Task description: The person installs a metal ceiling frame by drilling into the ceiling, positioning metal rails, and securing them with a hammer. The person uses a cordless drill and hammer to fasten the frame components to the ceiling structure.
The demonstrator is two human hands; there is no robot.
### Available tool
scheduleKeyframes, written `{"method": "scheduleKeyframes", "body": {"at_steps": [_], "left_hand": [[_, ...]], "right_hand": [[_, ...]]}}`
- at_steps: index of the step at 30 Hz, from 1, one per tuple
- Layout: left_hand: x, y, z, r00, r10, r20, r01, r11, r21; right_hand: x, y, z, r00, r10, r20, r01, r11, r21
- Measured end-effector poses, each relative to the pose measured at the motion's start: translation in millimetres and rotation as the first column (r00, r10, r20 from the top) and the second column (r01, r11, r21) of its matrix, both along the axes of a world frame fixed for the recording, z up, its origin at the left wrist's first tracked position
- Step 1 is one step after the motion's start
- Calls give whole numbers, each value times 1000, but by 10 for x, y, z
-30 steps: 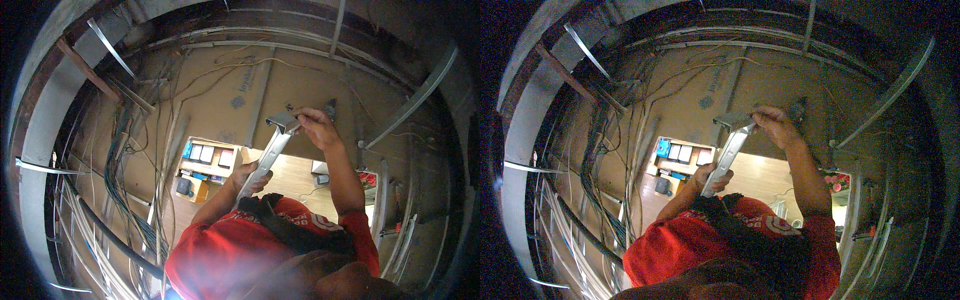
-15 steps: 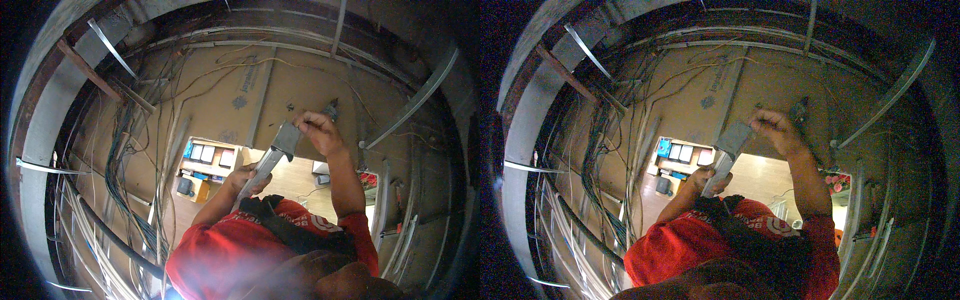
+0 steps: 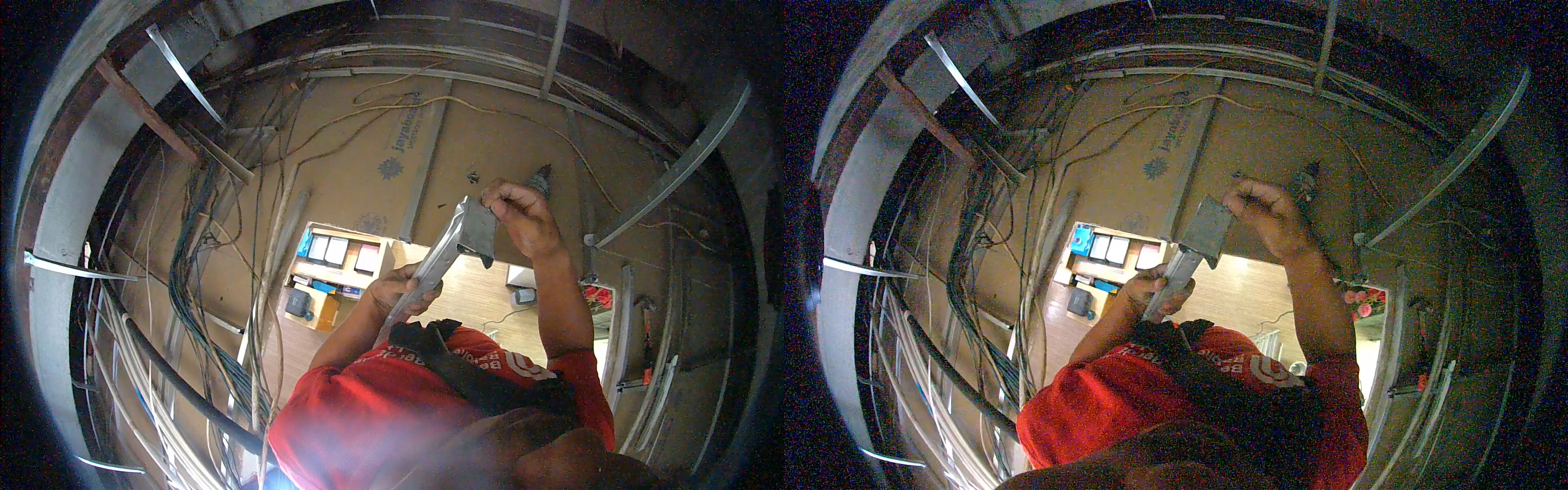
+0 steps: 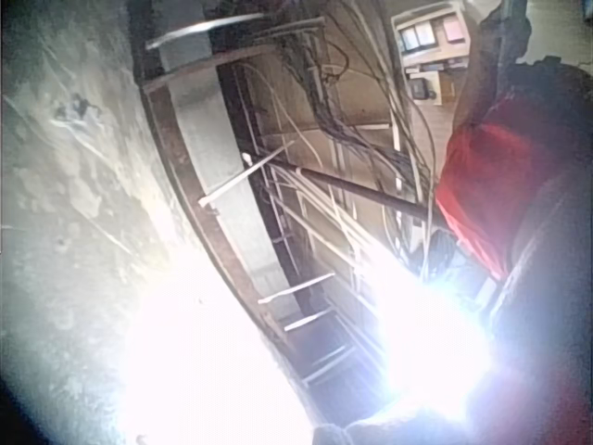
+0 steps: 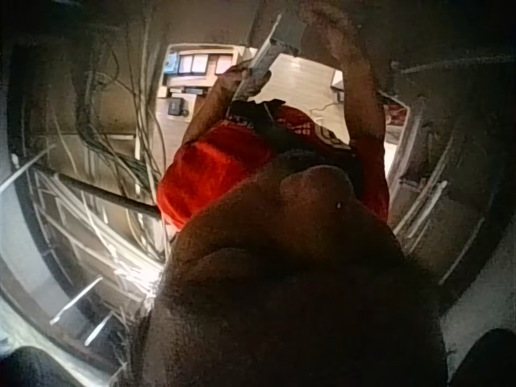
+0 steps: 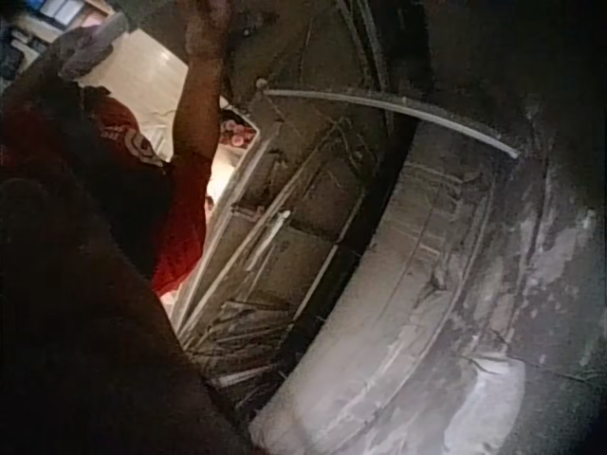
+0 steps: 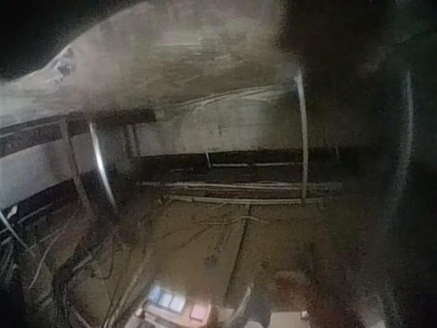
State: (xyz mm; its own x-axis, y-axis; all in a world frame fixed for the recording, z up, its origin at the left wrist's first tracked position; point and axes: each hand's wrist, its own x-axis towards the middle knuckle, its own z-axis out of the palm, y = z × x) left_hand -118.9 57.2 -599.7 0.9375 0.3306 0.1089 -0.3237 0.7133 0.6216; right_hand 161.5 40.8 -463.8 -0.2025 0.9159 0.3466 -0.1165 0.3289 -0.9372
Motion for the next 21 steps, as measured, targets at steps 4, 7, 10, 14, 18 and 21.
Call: {"method": "scheduleKeyframes", "body": {"at_steps": [4, 7, 10, 14, 18, 21], "left_hand": [[17, 15, -39, 1000, 9, 17, -9, 1000, 7], [35, -4, 25, 1000, 29, 5, -29, 1000, 8], [38, -21, 111, 999, 41, -24, -41, 999, 18], [61, -22, 148, 994, 94, -56, -93, 995, 20], [100, -14, 150, 995, 101, -15, -102, 995, -26], [118, -8, 173, 995, 99, 3, -99, 995, -14]], "right_hand": [[-135, -81, 104, 933, -14, -359, -18, 996, -84], [-113, -59, 42, 969, -78, -233, 71, 997, -38], [-21, -1, -37, 988, -147, -48, 149, 989, 27], [-54, -10, -20, 966, -247, -82, 240, 967, -86], [-68, -1, -58, 922, -379, -76, 374, 924, -76], [-19, -13, -13, 941, -337, -26, 336, 941, -36]]}}
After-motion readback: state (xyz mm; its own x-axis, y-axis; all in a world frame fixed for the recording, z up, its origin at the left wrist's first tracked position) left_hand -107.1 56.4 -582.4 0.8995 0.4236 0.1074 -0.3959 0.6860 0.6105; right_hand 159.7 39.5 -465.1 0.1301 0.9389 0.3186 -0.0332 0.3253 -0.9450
